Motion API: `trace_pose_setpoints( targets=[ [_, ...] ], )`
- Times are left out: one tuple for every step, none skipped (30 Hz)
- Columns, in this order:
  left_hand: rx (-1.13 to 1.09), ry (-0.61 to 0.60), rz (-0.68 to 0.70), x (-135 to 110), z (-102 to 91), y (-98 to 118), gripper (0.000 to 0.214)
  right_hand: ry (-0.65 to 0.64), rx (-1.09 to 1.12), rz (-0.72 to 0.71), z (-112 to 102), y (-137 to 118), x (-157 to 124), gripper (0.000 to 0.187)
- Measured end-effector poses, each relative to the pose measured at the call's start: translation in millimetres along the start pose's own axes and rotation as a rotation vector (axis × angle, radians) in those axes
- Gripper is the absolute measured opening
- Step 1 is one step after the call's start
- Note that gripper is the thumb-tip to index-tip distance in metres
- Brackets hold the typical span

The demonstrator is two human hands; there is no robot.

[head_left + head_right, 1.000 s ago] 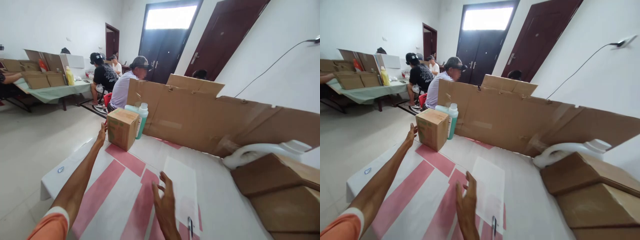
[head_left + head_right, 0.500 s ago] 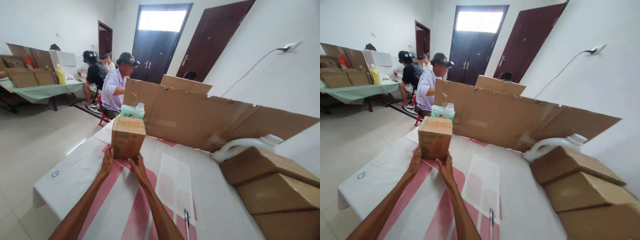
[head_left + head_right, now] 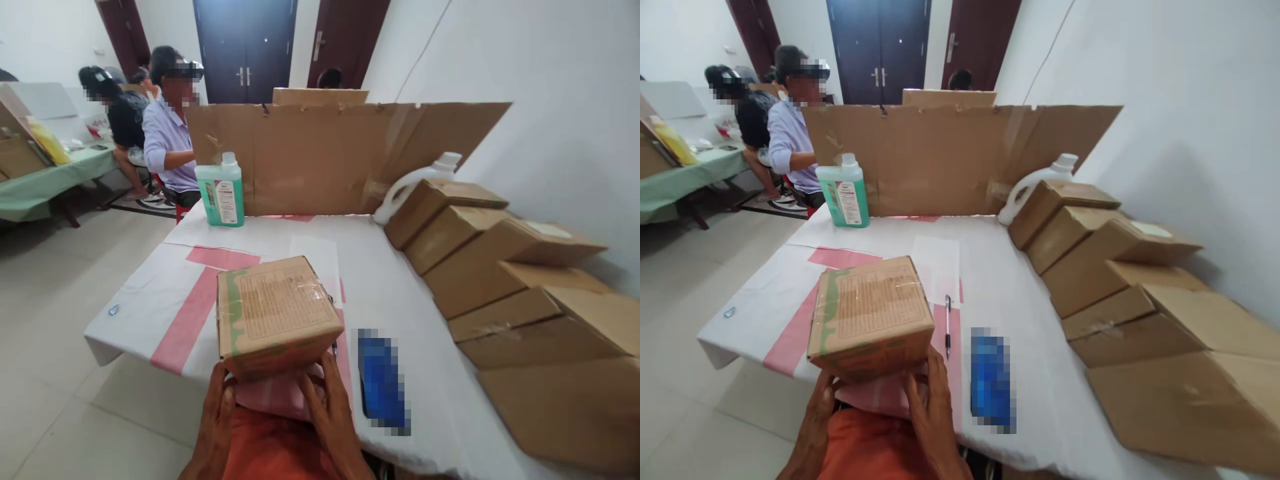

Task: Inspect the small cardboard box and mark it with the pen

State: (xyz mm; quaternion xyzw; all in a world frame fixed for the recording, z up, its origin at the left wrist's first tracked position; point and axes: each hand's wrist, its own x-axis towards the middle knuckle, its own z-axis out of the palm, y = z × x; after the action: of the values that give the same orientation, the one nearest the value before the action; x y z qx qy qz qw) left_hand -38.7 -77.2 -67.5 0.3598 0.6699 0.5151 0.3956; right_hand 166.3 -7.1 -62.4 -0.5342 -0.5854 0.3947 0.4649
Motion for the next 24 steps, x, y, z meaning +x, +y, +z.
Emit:
trace_pose_setpoints(
  targets=[
    [0.036,-0.004,-0.007,0.1,-2.9,5.2,0.078,0.009,-0.030,-0.017,-2.2,-2.0,-11.0,0.055],
    [0.072,0.012,-0.003,3.0,-5.5,11.7,0.079,0.026,-0.061,-0.050,-3.4,-5.0,-20.3,0.054],
    [0.103,0.036,0.016,7.5,-7.6,19.1,0.079,0.049,-0.092,-0.098,-4.0,-9.2,-27.5,0.055],
    [0.127,0.058,0.047,12.7,-9.2,26.6,0.078,0.070,-0.123,-0.153,-4.5,-14.7,-32.3,0.055],
    [0.141,0.070,0.081,17.9,-10.5,33.4,0.075,0.091,-0.155,-0.215,-5.1,-21.6,-34.5,0.057],
    [0.148,0.069,0.113,22.9,-11.5,38.6,0.070,0.106,-0.187,-0.284,-6.1,-29.6,-34.4,0.059],
    [0.150,0.065,0.141,27.5,-12.5,41.7,0.065,0.114,-0.217,-0.358,-7.5,-38.3,-32.5,0.061],
    [0.152,0.069,0.160,32.0,-13.7,42.3,0.061,0.111,-0.245,-0.425,-8.9,-47.3,-29.2,0.063],
    [0.155,0.091,0.171,36.5,-15.3,40.7,0.058,0.102,-0.268,-0.488,-10.0,-56.1,-25.2,0.064],
    [0.162,0.127,0.177,41.4,-17.4,37.2,0.058,0.091,-0.285,-0.543,-10.4,-64.1,-21.2,0.065],
    [0.173,0.154,0.181,46.4,-19.7,32.6,0.060,0.079,-0.295,-0.586,-9.9,-71.0,-17.7,0.067],
    [0.187,0.173,0.184,51.6,-22.1,27.7,0.062,0.065,-0.299,-0.617,-8.3,-76.7,-14.8,0.068],
    [0.198,0.176,0.186,56.5,-24.1,23.0,0.065,0.050,-0.297,-0.636,-5.9,-81.2,-12.7,0.071],
    [0.205,0.160,0.184,60.9,-25.3,19.1,0.067,0.035,-0.290,-0.645,-2.8,-84.9,-11.3,0.074],
    [0.205,0.127,0.174,64.5,-25.6,16.3,0.067,0.020,-0.282,-0.647,0.4,-87.9,-10.4,0.077],
    [0.196,0.090,0.156,67.0,-24.7,14.7,0.067,0.005,-0.275,-0.642,3.6,-90.4,-9.7,0.080],
    [0.182,0.052,0.131,68.5,-22.7,14.2,0.067,-0.012,-0.271,-0.632,6.4,-92.7,-9.0,0.083],
    [0.165,0.019,0.104,69.0,-20.0,14.6,0.066,-0.024,-0.269,-0.624,8.7,-94.8,-8.1,0.085],
    [0.150,-0.007,0.082,68.8,-17.0,15.7,0.066,-0.030,-0.270,-0.620,10.5,-96.6,-6.6,0.086],
    [0.139,-0.019,0.071,67.9,-14.1,17.3,0.065,-0.036,-0.273,-0.629,11.6,-97.9,-4.6,0.086],
    [0.135,-0.019,0.072,66.7,-11.9,19.0,0.065,-0.042,-0.276,-0.650,12.0,-98.7,-1.9,0.087],
    [0.142,-0.017,0.085,65.5,-10.4,20.7,0.063,-0.045,-0.278,-0.681,11.9,-98.6,1.5,0.087],
    [0.160,-0.015,0.106,64.3,-9.9,22.4,0.062,-0.041,-0.282,-0.710,11.4,-97.6,5.6,0.088],
    [0.183,-0.011,0.128,63.4,-10.3,23.9,0.061,-0.022,-0.286,-0.723,10.5,-95.6,10.4,0.088]
  ],
)
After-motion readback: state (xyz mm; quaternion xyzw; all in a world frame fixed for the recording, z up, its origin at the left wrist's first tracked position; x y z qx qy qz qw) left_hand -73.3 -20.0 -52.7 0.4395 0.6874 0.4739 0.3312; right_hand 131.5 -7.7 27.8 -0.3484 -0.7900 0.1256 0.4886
